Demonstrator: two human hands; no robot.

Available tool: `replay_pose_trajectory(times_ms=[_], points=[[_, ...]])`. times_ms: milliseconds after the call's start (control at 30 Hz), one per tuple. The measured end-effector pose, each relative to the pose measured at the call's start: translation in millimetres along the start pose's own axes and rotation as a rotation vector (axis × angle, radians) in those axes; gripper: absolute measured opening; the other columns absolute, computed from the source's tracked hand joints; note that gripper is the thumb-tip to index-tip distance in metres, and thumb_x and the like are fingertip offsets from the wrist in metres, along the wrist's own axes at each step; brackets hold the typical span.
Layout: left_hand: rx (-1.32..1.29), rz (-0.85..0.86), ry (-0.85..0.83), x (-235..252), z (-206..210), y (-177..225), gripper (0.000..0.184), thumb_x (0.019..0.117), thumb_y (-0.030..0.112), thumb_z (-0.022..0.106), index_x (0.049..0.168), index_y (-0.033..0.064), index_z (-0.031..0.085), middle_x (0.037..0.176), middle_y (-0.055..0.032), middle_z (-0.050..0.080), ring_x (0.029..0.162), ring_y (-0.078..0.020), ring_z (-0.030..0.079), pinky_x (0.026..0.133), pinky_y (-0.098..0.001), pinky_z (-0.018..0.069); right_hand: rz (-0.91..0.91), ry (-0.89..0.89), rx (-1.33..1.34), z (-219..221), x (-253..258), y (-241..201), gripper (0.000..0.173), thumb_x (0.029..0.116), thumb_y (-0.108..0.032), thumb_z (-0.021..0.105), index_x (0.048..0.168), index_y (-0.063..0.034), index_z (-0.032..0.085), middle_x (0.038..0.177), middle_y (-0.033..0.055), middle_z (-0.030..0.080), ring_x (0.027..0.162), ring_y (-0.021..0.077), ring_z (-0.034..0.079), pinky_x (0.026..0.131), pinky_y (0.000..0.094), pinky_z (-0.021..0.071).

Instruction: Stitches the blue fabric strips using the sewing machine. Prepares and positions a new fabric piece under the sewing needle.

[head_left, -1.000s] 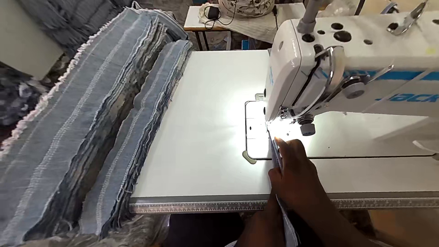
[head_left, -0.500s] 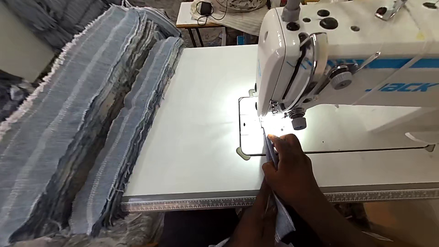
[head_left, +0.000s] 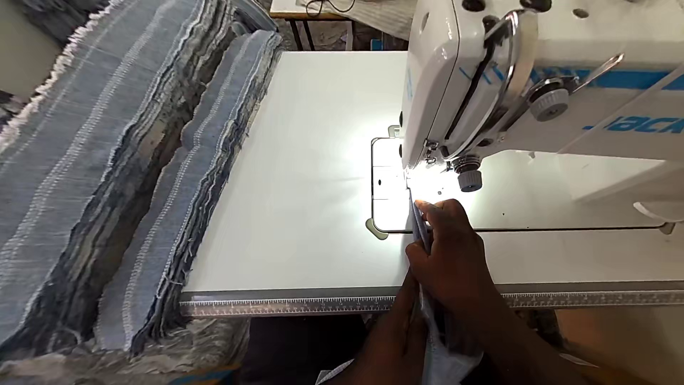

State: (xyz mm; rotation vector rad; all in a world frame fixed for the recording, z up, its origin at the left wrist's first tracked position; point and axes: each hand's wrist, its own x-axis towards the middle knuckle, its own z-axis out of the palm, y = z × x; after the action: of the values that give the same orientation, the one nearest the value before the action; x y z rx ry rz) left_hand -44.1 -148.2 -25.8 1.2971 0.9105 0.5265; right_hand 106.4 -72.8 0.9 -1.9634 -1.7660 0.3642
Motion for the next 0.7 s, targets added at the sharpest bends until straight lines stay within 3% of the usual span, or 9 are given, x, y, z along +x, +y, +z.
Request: replay_pose_trajectory(times_ms=[67, 133, 267, 367, 400, 533, 633, 667, 700], points=[[-0.014, 0.008, 0.030, 0.1, 3.1, -0.9, 0.064, 0.1051, 0.005, 0.044, 0.163, 0.0071, 0.018, 0.136, -0.0068, 0.062, 0.101, -0.0070, 0.068, 0.091, -0.0276, 0.0588, -0.002, 0.003, 0.000, -0.2, -0.7, -0.2, 0.057, 0.0805, -0.011, 0.073, 0.137, -0.0088, 0.065, 0.113, 0.0078, 0.058, 0.082, 0.0157, 0.062, 0.063, 0.0323, 0.0546], [-0.010, 0.038, 0.038, 0.4, 3.9, -2.9, 0.063, 0.1069, 0.008, 0.044, 0.164, 0.0054, 0.016, 0.147, -0.0083, 0.057, 0.122, -0.0068, 0.062, 0.105, -0.0260, 0.0524, 0.002, -0.006, 0.001, -0.5, -1.0, -0.3, 0.057, 0.0806, -0.011, 0.074, 0.137, -0.0097, 0.064, 0.113, 0.0075, 0.057, 0.084, 0.0160, 0.062, 0.063, 0.0329, 0.0547], [-0.012, 0.063, 0.035, -0.3, 4.1, -6.4, 0.062, 0.1098, 0.014, 0.045, 0.163, 0.0026, 0.015, 0.156, -0.0099, 0.048, 0.134, -0.0090, 0.055, 0.114, -0.0276, 0.0471, -0.006, -0.009, 0.004, 0.1, -1.3, 0.0, 0.058, 0.0809, -0.012, 0.073, 0.138, -0.0101, 0.064, 0.114, 0.0068, 0.057, 0.083, 0.0152, 0.062, 0.063, 0.0324, 0.0543], [-0.031, -0.005, 0.045, 0.2, 4.6, -1.3, 0.061, 0.1096, 0.015, 0.045, 0.164, 0.0076, 0.018, 0.132, -0.0068, 0.064, 0.093, -0.0067, 0.069, 0.086, -0.0266, 0.0600, -0.010, -0.003, -0.001, 0.4, -0.9, 0.1, 0.058, 0.0806, -0.011, 0.073, 0.138, -0.0093, 0.064, 0.114, 0.0074, 0.057, 0.082, 0.0158, 0.062, 0.063, 0.0326, 0.0543], [-0.031, -0.015, 0.042, 0.5, 4.1, -0.2, 0.061, 0.1099, 0.015, 0.044, 0.164, 0.0087, 0.017, 0.131, -0.0067, 0.064, 0.089, -0.0070, 0.069, 0.084, -0.0267, 0.0603, -0.007, -0.006, -0.006, 0.1, -0.6, 0.1, 0.057, 0.0807, -0.011, 0.073, 0.137, -0.0098, 0.064, 0.114, 0.0072, 0.057, 0.083, 0.0160, 0.062, 0.063, 0.0330, 0.0544], [-0.028, 0.029, 0.042, 0.7, 4.5, -3.8, 0.061, 0.1096, 0.013, 0.044, 0.163, 0.0050, 0.017, 0.150, -0.0082, 0.054, 0.121, -0.0066, 0.063, 0.105, -0.0257, 0.0536, -0.003, -0.015, -0.004, 0.3, -0.1, 0.4, 0.057, 0.0814, -0.012, 0.073, 0.137, -0.0107, 0.064, 0.113, 0.0066, 0.057, 0.083, 0.0151, 0.061, 0.063, 0.0324, 0.0541], [-0.026, 0.022, 0.046, 0.0, 4.8, -5.1, 0.061, 0.1107, 0.017, 0.044, 0.164, 0.0052, 0.017, 0.152, -0.0080, 0.052, 0.121, -0.0061, 0.063, 0.105, -0.0245, 0.0531, -0.012, -0.015, -0.002, -0.8, -1.2, 0.8, 0.057, 0.0820, -0.012, 0.073, 0.138, -0.0106, 0.064, 0.113, 0.0066, 0.057, 0.081, 0.0142, 0.061, 0.062, 0.0315, 0.0540], [-0.025, 0.002, 0.048, -0.8, 4.5, -4.1, 0.061, 0.1107, 0.017, 0.044, 0.164, 0.0074, 0.017, 0.145, -0.0062, 0.057, 0.112, -0.0048, 0.066, 0.099, -0.0237, 0.0558, -0.013, -0.019, 0.005, -1.0, -1.7, 0.7, 0.057, 0.0828, -0.011, 0.073, 0.139, -0.0097, 0.063, 0.114, 0.0074, 0.057, 0.081, 0.0151, 0.061, 0.062, 0.0324, 0.0538], [-0.045, -0.021, 0.066, -1.1, 5.7, -3.0, 0.060, 0.1095, 0.015, 0.044, 0.164, 0.0102, 0.019, 0.124, -0.0052, 0.066, 0.088, -0.0064, 0.068, 0.080, -0.0249, 0.0601, -0.012, -0.019, 0.000, -0.6, -1.7, 0.8, 0.058, 0.0824, -0.012, 0.073, 0.139, -0.0102, 0.063, 0.114, 0.0069, 0.057, 0.081, 0.0148, 0.061, 0.062, 0.0322, 0.0543]])
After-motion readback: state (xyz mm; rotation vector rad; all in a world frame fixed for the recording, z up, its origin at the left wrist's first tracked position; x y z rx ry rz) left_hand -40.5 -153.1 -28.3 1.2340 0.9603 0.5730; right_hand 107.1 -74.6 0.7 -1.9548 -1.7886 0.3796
